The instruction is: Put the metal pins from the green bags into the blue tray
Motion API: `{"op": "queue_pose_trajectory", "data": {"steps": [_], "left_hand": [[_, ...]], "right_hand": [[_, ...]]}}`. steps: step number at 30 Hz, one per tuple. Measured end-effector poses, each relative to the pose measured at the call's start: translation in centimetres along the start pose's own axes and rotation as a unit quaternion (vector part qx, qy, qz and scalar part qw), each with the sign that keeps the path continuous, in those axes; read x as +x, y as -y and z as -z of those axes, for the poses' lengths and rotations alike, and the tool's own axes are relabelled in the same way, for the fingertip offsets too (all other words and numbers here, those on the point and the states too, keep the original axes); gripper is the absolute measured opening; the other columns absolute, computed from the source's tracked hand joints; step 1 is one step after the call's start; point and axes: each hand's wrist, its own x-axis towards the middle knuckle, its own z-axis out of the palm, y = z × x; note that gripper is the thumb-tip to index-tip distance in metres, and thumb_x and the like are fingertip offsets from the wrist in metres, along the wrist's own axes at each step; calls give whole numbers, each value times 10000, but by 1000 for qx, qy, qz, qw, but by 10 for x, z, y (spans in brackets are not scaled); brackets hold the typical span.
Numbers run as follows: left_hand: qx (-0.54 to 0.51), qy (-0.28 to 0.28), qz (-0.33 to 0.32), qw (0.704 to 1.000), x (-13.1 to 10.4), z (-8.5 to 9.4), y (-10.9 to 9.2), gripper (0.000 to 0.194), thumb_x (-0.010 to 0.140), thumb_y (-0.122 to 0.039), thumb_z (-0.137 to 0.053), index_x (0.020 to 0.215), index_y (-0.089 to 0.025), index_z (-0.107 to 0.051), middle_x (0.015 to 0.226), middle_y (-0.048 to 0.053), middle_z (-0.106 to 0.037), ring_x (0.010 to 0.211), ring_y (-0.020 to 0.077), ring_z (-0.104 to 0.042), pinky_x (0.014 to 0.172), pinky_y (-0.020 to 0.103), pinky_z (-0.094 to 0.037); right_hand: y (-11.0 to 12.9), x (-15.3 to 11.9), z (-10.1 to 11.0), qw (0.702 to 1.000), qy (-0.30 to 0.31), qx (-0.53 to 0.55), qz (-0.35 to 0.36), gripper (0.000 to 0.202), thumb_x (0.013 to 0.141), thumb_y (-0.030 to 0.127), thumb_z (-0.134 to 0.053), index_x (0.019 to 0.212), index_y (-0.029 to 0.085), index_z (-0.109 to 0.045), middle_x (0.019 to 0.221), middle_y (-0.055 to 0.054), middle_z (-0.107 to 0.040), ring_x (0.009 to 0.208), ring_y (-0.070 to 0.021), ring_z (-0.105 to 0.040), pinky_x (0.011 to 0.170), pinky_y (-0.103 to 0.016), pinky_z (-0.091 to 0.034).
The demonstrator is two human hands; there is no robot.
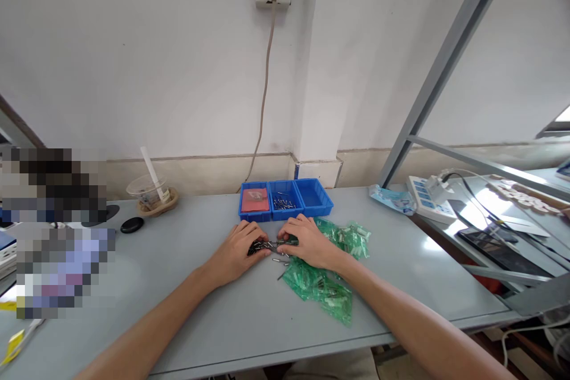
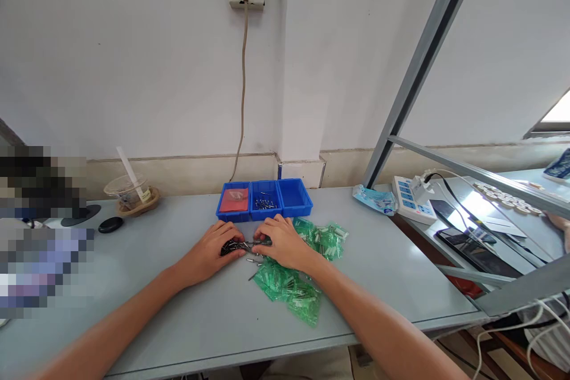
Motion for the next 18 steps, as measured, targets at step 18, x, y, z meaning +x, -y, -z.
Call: {"op": "queue_pose_trajectory", "data": {"steps": [18], "left_hand": [[3, -6, 11, 1000, -2, 2, -3, 230, 1044, -426, -608, 1181, -242, -620, 1211, 59, -630, 1076, 252, -571, 966, 420, -474]], "right_hand": [[3, 7, -4, 987, -79, 127, -63, 138, 1052, 265, -502, 935, 232, -568, 905, -4, -648, 864, -203, -560, 811, -348, -383]]}}
